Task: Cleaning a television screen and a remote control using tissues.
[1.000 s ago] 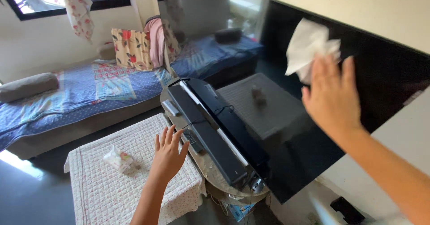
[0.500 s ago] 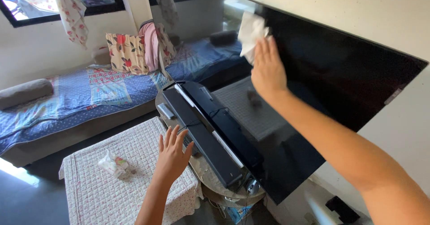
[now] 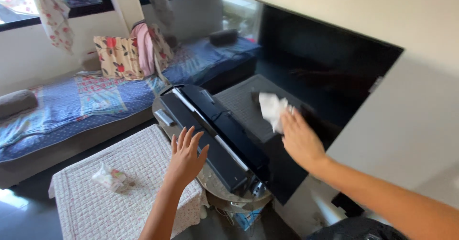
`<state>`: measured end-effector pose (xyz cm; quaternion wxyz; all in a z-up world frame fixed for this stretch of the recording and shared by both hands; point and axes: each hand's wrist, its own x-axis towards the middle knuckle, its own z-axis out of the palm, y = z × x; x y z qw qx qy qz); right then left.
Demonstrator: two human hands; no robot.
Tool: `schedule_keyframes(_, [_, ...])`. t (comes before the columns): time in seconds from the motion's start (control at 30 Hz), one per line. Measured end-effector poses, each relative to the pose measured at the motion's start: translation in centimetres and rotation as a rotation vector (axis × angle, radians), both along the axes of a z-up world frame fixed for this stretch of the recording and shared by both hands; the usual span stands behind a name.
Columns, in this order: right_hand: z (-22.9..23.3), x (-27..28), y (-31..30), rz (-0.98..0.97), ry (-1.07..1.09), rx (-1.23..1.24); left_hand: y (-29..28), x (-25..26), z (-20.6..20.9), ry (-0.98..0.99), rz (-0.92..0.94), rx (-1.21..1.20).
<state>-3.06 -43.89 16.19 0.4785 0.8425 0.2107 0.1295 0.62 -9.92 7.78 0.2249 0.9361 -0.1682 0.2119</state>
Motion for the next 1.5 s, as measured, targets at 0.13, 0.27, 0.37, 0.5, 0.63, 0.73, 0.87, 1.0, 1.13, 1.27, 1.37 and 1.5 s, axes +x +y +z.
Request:
schedule_keyframes(0.13, [9.0,0.7,0.4,0.024,-0.335,0.231,-2.5,-0.1,1.5,-0.026,-0.050,-0.023])
schedule_keyframes(0.27, [14.5,3.5,0.5,0.137,-0.597,0.260,-3.2,-0.6,1.6,-0.030,-0.104,-0.009])
schedule_keyframes(0.37, [15.7,7.6,1.4,0.182,-0.669,0.245,-2.2,-1.1,1.4,-0.051,-0.090,-0.017])
schedule_keyframes(0.5, [15.3,15.0,3.2,0.207,-0.699,0.248,0.9,-1.6,0.7,-0.057,-0.016,-0.005])
schedule_keyframes(0.63, [15.7,19.9,6.2,0.159,-0.616,0.243,4.3,-2.9,1.1,0.021,0.061,0.012])
schedule_keyframes(0.73, [16.1,22.3,7.4,0.129,-0.620,0.250,6.6,-3.6,0.8,0.126,0.138,0.047])
schedule_keyframes(0.87, [16.0,22.2,6.4,0.127,-0.592,0.249,8.6,-4.0,-0.2,0.107,0.203,0.050])
schedule_keyframes(1.0, [16.2,17.5,4.0,0.173,-0.621,0.281,7.9,-3.9,0.9,0.009,0.198,0.031])
schedule_keyframes(1.13, [16.8,9.0,0.7,0.115,-0.548,0.364,5.6,-2.9,1.3,-0.041,0.122,-0.007])
schedule_keyframes(1.27, [17.1,0.2,-3.1,0.080,-0.600,0.245,2.9,-1.4,1.5,-0.073,0.038,-0.002])
schedule_keyframes(1.37, [17.2,-4.5,-4.6,0.041,-0.602,0.197,0.7,-1.0,2.1,-0.091,-0.012,0.009])
schedule_keyframes(1.5, [17.1,-7.4,-4.4,0.020,-0.620,0.207,-2.0,-1.4,3.0,-0.095,-0.090,-0.010])
